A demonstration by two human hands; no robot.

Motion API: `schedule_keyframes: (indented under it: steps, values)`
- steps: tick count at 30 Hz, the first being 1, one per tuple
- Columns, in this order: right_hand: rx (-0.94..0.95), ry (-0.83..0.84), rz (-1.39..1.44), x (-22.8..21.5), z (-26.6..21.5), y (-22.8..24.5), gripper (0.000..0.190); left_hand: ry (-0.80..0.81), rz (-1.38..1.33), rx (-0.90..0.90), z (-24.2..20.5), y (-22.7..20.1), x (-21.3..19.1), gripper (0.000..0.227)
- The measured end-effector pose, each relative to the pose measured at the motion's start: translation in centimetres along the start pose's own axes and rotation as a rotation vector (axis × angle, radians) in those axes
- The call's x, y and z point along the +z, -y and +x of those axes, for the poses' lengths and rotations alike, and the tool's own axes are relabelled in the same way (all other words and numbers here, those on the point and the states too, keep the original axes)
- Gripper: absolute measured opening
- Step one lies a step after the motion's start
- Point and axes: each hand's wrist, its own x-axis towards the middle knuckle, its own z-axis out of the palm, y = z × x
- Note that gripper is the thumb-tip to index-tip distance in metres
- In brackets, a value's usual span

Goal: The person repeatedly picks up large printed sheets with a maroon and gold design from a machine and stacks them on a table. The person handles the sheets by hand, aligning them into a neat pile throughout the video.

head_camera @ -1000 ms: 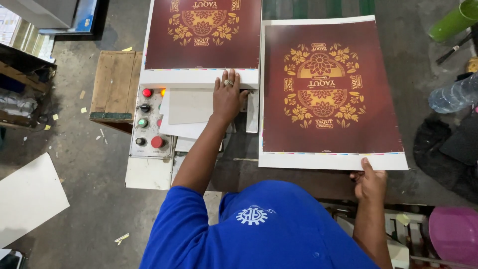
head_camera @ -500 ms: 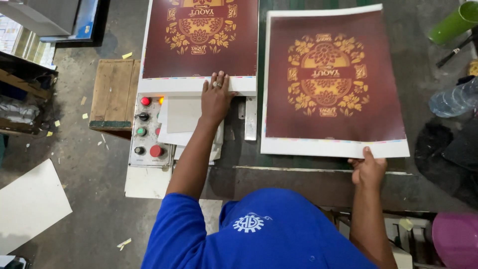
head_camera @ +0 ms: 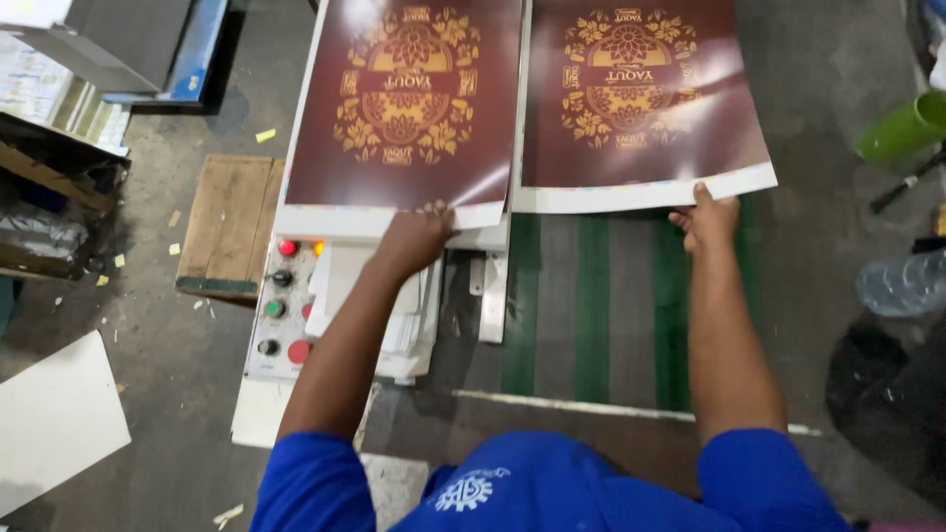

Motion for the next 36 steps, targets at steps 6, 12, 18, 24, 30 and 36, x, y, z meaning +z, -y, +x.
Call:
schedule_keyframes:
  steps: [6, 12, 18, 24, 30, 36]
  values:
    - [0.119, 0.098, 0.038, 3.4, 9.0, 1.9, 0.035, -0.358, -0.168, -0.112, -1.6, -0.4, 1.2, 0.008]
    - [0.171, 0.138, -0.045, 4.0, -2.7, 1.5, 0.064, -0.255, -0.294, 0.062, -1.9, 2.1, -4.6, 0.025]
    - [0.212, 0.398, -0.080, 7.9, -19.7, 2.2, 0.051, -0.768, -0.215, 0.007, -1.2, -1.7, -5.7, 0.024]
    - [0.205, 0.615, 0.297, 9.2, -24.9, -1.2, 0.041, -0.605, -0.318, 0.297, -1.3, -16.2, -4.1, 0.052]
    - [0.013, 0.103, 0.221, 0.5, -25.4, 1.1, 0.039, -0.365, -0.342, 0.021, -0.1, -10.3, -2.9, 0.036]
    - [-0.029, -0.047, 0.107, -10.5, -25.3, 1.5, 0.037, -0.322, -0.114, -0.126, -1.8, -1.2, 1.4, 0.104]
